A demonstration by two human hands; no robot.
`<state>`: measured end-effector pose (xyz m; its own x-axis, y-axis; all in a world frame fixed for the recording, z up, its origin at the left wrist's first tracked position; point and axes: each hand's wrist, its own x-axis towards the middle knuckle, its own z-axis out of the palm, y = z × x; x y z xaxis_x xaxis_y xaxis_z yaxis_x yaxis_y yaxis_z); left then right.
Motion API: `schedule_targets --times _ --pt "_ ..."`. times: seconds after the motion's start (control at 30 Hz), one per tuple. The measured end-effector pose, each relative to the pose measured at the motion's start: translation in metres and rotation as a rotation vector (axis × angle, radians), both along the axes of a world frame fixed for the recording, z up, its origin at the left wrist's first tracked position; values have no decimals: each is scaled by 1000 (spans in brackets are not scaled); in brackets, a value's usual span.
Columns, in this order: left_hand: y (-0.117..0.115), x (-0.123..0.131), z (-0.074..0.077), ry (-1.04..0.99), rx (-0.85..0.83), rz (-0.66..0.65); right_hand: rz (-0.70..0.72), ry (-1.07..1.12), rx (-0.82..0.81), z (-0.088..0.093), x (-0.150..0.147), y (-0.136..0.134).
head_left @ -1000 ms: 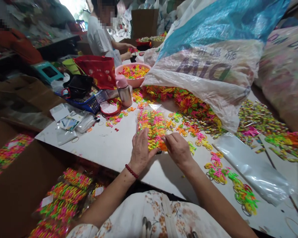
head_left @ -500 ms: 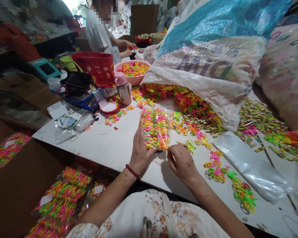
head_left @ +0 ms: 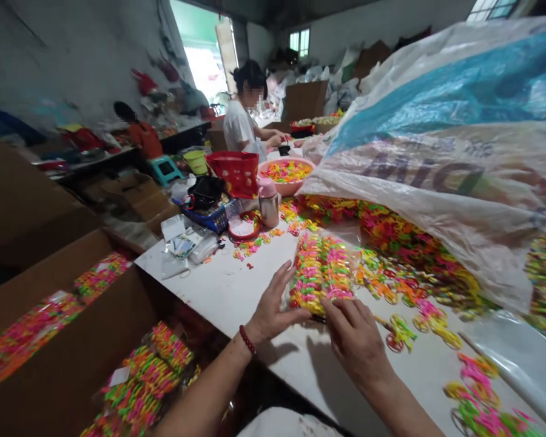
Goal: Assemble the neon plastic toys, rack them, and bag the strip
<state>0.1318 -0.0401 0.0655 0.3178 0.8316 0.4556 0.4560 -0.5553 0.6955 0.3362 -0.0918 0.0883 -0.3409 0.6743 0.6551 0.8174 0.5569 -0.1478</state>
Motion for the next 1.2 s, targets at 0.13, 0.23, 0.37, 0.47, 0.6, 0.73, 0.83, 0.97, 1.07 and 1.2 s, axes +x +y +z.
schedule_targets --times 0.13,0.23,0.37,0.47,0.6,0.73,0.83,0.97,1.07,1.2 --pt "69 -44 6 119 -157 431 41 23 4 -11 7 -11" --pt "135 -76 14 220 -201 617 48 30 20 -22 13 -17" --pt "200 -103 23 373 -287 678 60 5 32 -29 20 -20" --pt "225 -107 21 474 -372 709 54 15 29 -29 23 -22" --pt "240 -105 10 541 -432 776 29 38 31 -34 25 -28" --pt "247 -107 -2 540 -444 811 4 18 3 -41 30 -32" --pt "248 -112 -7 510 -430 821 -8 15 -1 -43 29 -33" --pt "243 -120 -10 455 -408 784 -13 37 8 -38 24 -34" --pt "242 -127 -8 416 -404 746 -24 53 26 -33 21 -35" --pt "243 -132 -1 379 -401 722 -21 44 55 -29 19 -37"
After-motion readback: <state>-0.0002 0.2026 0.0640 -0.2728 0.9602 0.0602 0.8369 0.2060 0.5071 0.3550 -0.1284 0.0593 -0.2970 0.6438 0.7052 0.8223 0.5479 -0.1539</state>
